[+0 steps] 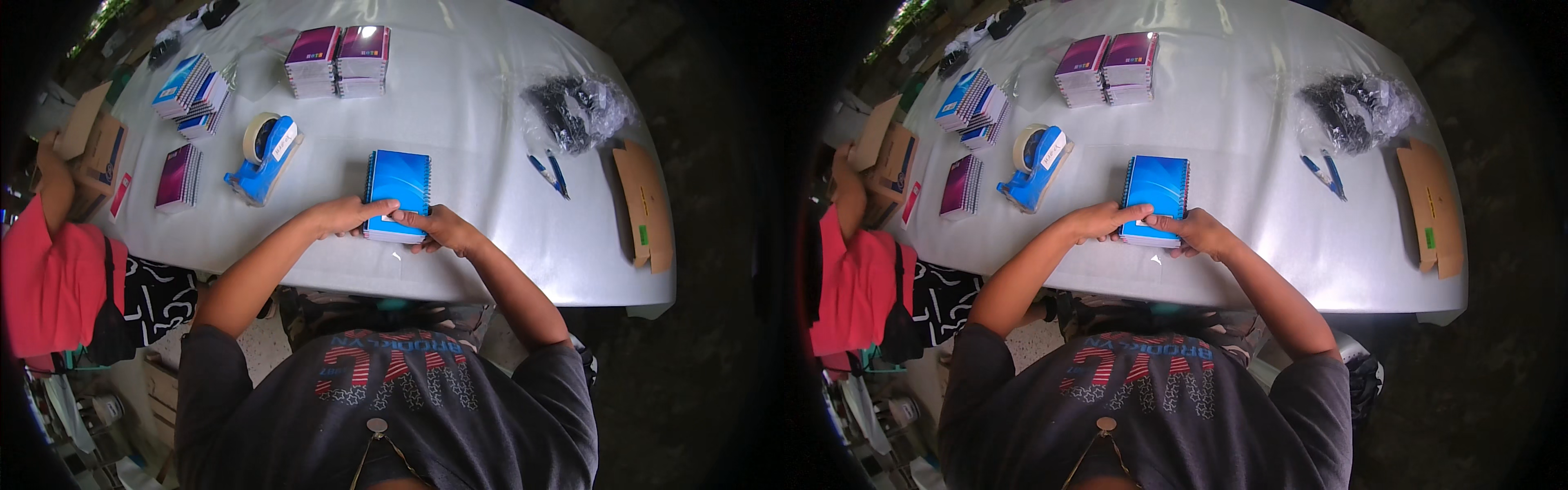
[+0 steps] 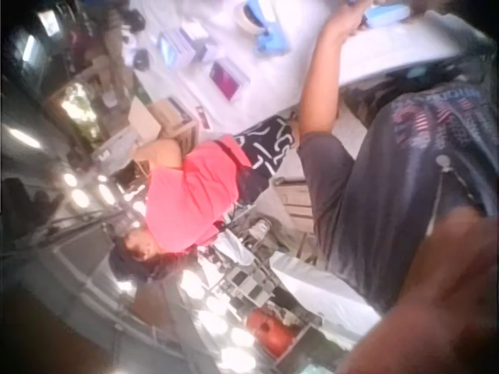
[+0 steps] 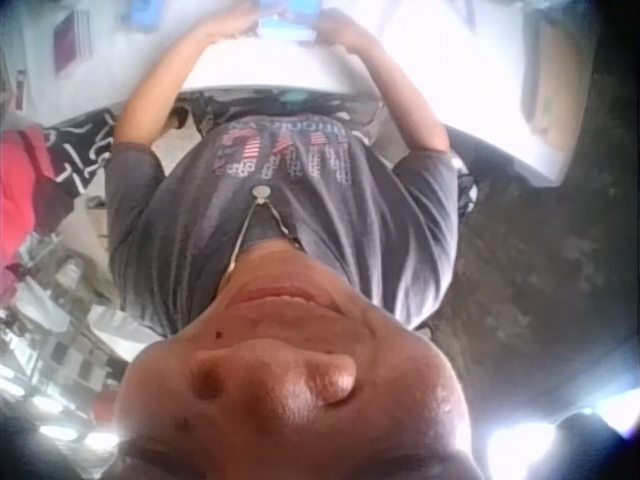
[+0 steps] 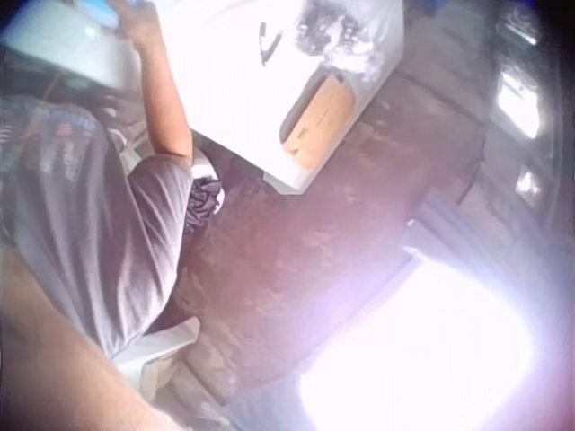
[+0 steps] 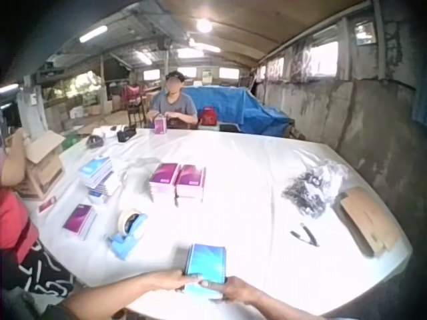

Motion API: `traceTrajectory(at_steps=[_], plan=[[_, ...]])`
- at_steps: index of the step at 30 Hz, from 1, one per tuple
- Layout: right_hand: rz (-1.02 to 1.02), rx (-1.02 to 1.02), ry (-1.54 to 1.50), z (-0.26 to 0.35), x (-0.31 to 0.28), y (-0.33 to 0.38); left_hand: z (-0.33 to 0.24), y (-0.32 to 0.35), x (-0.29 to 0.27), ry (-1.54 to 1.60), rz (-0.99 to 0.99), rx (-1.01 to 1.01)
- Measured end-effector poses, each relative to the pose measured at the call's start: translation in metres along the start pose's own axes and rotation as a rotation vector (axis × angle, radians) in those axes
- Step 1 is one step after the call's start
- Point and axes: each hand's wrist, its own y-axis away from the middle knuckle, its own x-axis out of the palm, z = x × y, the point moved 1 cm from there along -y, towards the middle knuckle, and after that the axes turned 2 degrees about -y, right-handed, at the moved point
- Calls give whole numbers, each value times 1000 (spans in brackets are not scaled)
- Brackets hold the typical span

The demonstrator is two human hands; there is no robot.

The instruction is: The person places stacks of small notebooks into plastic bags by hand and seals the bags with adhesive tape using a blue tape dispenser.

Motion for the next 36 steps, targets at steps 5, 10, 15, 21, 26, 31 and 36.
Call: traceTrajectory(at_steps=[5, 10, 15, 21, 26, 31, 36], plan=[[8, 32, 40, 3, -2, 1, -4, 0, -2, -112, -16, -105], [16, 15, 63, 2, -1, 1, -2, -1, 1, -65, -6, -39], [-4, 5, 5, -8, 2, 1, -1, -2, 6, 58, -13, 131], [67, 24, 129, 0, -9, -2, 6, -12, 6, -14, -38, 52], [38, 3, 135, 3, -14, -8, 5, -12, 8, 28, -76, 27], [2, -15, 98, 8, -11, 1, -9, 2, 7, 43, -107, 86], [21, 10, 55, 7, -13, 2, -14, -3, -1, -26, -27, -24]])
